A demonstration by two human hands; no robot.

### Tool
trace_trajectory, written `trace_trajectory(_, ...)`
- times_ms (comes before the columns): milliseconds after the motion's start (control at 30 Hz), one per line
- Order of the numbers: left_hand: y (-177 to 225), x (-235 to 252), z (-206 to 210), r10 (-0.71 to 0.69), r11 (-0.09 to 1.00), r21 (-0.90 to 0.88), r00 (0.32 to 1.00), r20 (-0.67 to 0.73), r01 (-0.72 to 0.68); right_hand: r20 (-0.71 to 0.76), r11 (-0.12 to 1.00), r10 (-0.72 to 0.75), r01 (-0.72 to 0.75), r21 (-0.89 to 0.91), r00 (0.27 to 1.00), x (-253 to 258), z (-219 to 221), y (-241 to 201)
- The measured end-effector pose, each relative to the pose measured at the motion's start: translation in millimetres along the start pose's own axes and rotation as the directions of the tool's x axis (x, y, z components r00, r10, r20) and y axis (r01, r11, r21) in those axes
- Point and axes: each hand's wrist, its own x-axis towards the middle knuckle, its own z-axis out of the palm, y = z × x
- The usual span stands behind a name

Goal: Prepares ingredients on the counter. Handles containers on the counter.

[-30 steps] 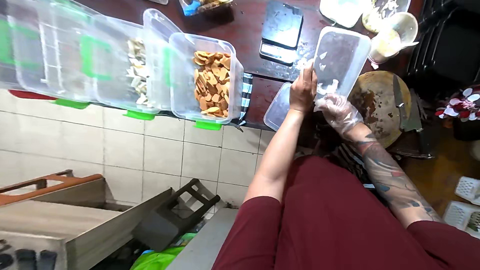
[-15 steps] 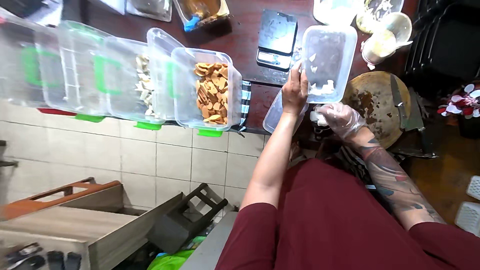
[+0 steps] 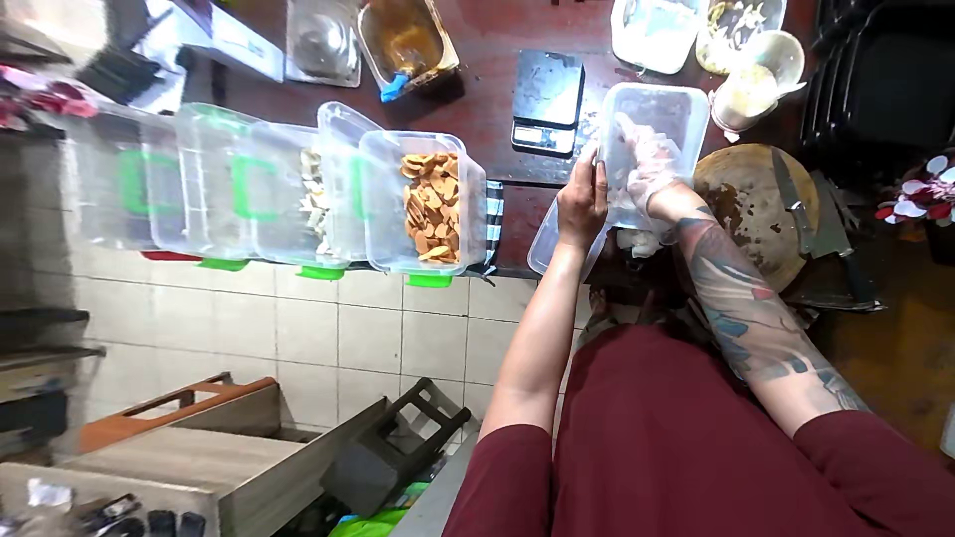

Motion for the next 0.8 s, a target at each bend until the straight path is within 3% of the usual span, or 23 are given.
trace_trajectory(100, 6.8, 1.1, 1.1, -0.008, 1.000, -0.008, 0.999, -0.047, 0.008, -0.005, 0.999, -0.049, 0.049, -0.003, 0.999, 0.0, 9.9, 0.9)
trace_trajectory(267, 13.0, 8.6, -4.4, -0.002, 0.999, 0.053, 0.997, -0.072, 0.006, 0.331, 0.936, -0.077, 0.183, -0.301, 0.940, -5.4, 0.8, 2.4)
trace_trajectory(400, 17.6, 12.9, -4.3, 0.047, 0.996, 0.077, 0.994, -0.099, -0.040, 0.221, 0.955, -0.117, 0.170, -0.242, 0.968, -4.3, 8.9, 11.2)
trace_trajectory(533, 15.0, 10.2, -5.3, 0.070, 0.995, 0.079, 0.992, -0.101, -0.062, 0.322, 0.942, -0.047, 0.150, -0.301, 0.945, -5.5, 7.7, 13.9)
trace_trajectory(667, 17.1, 4.8, -1.1, 0.020, 0.998, 0.060, 0.994, -0.111, -0.014, 0.149, 0.960, 0.012, 0.031, -0.279, 0.989, -12.4, 1.2, 10.1)
trace_trajectory(800, 17.2, 3.8, 3.6, 0.053, 0.996, 0.086, 0.984, -0.167, -0.039, 0.131, 0.949, 0.113, -0.067, -0.310, 0.985, -23.5, 7.2, 1.9)
